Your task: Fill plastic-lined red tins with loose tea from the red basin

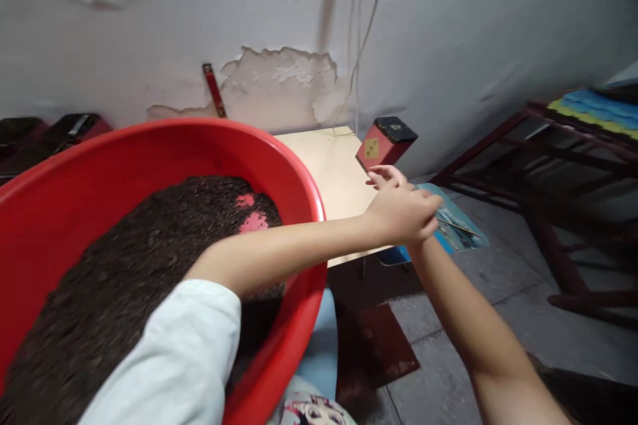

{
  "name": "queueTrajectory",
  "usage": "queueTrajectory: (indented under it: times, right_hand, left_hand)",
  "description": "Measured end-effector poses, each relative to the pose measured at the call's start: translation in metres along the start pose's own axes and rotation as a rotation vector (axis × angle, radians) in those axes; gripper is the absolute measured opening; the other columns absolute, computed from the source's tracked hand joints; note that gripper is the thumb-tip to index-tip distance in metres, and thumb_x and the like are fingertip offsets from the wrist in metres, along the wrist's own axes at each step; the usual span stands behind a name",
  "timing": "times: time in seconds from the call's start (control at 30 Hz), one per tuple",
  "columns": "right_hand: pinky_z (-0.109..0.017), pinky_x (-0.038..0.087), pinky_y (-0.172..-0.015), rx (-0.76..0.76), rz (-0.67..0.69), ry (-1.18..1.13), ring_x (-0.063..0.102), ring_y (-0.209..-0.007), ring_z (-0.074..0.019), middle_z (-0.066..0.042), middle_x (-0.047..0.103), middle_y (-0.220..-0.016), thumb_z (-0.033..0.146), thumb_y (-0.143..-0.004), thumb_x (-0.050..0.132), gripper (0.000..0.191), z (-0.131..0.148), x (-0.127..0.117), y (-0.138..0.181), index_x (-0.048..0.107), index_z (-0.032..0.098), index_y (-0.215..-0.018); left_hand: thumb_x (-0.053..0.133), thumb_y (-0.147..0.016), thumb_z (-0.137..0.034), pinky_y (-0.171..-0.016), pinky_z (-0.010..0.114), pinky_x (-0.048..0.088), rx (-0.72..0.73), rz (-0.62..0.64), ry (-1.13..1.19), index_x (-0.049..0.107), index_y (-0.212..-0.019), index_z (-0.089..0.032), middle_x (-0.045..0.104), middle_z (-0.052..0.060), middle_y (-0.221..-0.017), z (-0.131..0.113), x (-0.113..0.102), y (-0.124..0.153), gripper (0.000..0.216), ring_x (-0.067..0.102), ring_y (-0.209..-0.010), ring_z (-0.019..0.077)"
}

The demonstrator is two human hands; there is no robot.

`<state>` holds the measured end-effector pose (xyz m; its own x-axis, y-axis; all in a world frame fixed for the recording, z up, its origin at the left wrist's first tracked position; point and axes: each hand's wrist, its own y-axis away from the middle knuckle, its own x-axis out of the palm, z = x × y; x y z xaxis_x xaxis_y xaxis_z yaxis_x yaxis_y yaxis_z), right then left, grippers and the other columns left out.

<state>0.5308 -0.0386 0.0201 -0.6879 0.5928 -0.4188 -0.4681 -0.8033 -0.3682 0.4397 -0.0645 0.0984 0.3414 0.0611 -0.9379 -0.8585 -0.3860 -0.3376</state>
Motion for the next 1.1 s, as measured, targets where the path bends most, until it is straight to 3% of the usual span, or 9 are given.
queueTrajectory:
  times: [0.1,0.2,0.47,0.6,0.7,0.77,0.93,1.0,1.1]
  right_hand:
    - [-0.028,0.054,-0.073,0.004,0.162,-0.089,0.065,-0.079,-0.0166,-0.006,0.066,-0.09,0.034,-0.082,0.049,0.024,0.04,0.008,0.017,0.062,0.018,-0.093]
    - [-0.031,0.052,-0.071,-0.046,0.355,-0.158,0.064,-0.073,-0.0161,-0.005,0.066,-0.084,0.031,-0.077,0.055,0.018,0.085,0.025,0.04,0.059,0.017,-0.088]
    - [-0.028,0.048,-0.072,-0.376,0.83,-0.128,0.058,-0.072,-0.0123,-0.003,0.065,-0.083,0.029,-0.079,0.055,0.016,0.196,0.106,0.097,0.06,0.016,-0.087]
    - [-0.026,0.045,-0.067,-0.447,0.99,-0.015,0.056,-0.068,-0.011,-0.001,0.064,-0.079,0.024,-0.081,0.054,0.011,0.221,0.15,0.118,0.059,0.016,-0.086]
    - [-0.025,0.044,-0.068,-0.508,1.099,0.12,0.058,-0.072,-0.0124,-0.003,0.065,-0.083,0.022,-0.083,0.053,0.011,0.226,0.177,0.135,0.059,0.015,-0.088]
    - [-0.026,0.044,-0.071,-0.602,1.154,0.24,0.06,-0.078,-0.0144,-0.005,0.067,-0.089,0.021,-0.084,0.051,0.012,0.221,0.19,0.146,0.059,0.015,-0.091]
    - [-0.035,0.038,-0.085,-0.864,1.058,0.759,0.061,-0.094,-0.0236,-0.011,0.066,-0.099,0.026,-0.089,0.044,0.021,0.181,0.203,0.156,0.06,0.013,-0.095]
    - [-0.035,0.037,-0.085,-0.816,1.038,0.855,0.061,-0.097,-0.0252,-0.012,0.066,-0.101,0.028,-0.09,0.043,0.024,0.16,0.206,0.15,0.06,0.013,-0.098]
    - [-0.037,0.038,-0.083,-0.688,1.002,0.93,0.06,-0.1,-0.0289,-0.016,0.064,-0.105,0.033,-0.091,0.043,0.03,0.132,0.211,0.135,0.06,0.01,-0.103]
  left_hand:
    - [0.038,-0.088,-0.026,-0.077,0.04,0.036,0.178,0.041,0.038,0.061,-0.098,-0.012,0.067,0.01,-0.101,-0.012,-0.037,0.06,0.028,0.059,-0.087,0.026]
    - [0.046,-0.087,-0.026,-0.071,0.037,0.035,0.232,0.14,0.115,0.063,-0.093,-0.013,0.068,0.006,-0.089,-0.018,-0.071,0.129,0.022,0.06,-0.082,0.0222]
    - [0.054,-0.083,-0.028,-0.065,0.032,0.034,-0.121,0.268,0.28,0.06,-0.072,-0.016,0.064,0.0,-0.068,-0.02,-0.135,0.287,0.018,0.053,-0.06,0.0139]
    - [0.049,-0.085,-0.024,-0.071,0.029,0.036,-0.299,0.132,0.397,0.057,-0.071,-0.017,0.062,-0.002,-0.066,-0.006,-0.153,0.337,0.018,0.052,-0.061,0.0112]
    - [0.043,-0.089,-0.026,-0.079,0.03,0.037,-0.515,-0.031,0.376,0.058,-0.081,-0.019,0.065,-0.002,-0.077,0.017,-0.165,0.374,0.018,0.056,-0.072,0.0131]
    - [0.042,-0.091,-0.03,-0.083,0.032,0.038,-0.696,-0.045,0.303,0.059,-0.091,-0.02,0.066,-0.001,-0.089,0.035,-0.17,0.4,0.02,0.058,-0.085,0.0166]
    - [0.039,-0.093,-0.04,-0.089,0.039,0.04,-1.008,-0.021,0.184,0.058,-0.104,-0.02,0.064,0.004,-0.105,0.065,-0.165,0.457,0.03,0.057,-0.101,0.0223]
    - [0.037,-0.094,-0.039,-0.089,0.04,0.042,-1.029,0.005,0.19,0.057,-0.105,-0.019,0.064,0.005,-0.105,0.067,-0.157,0.465,0.03,0.057,-0.1,0.0226]
    - [0.04,-0.094,-0.039,-0.088,0.042,0.044,-0.862,0.152,0.227,0.055,-0.113,-0.018,0.064,0.006,-0.108,0.059,-0.148,0.463,0.032,0.058,-0.1,0.024]
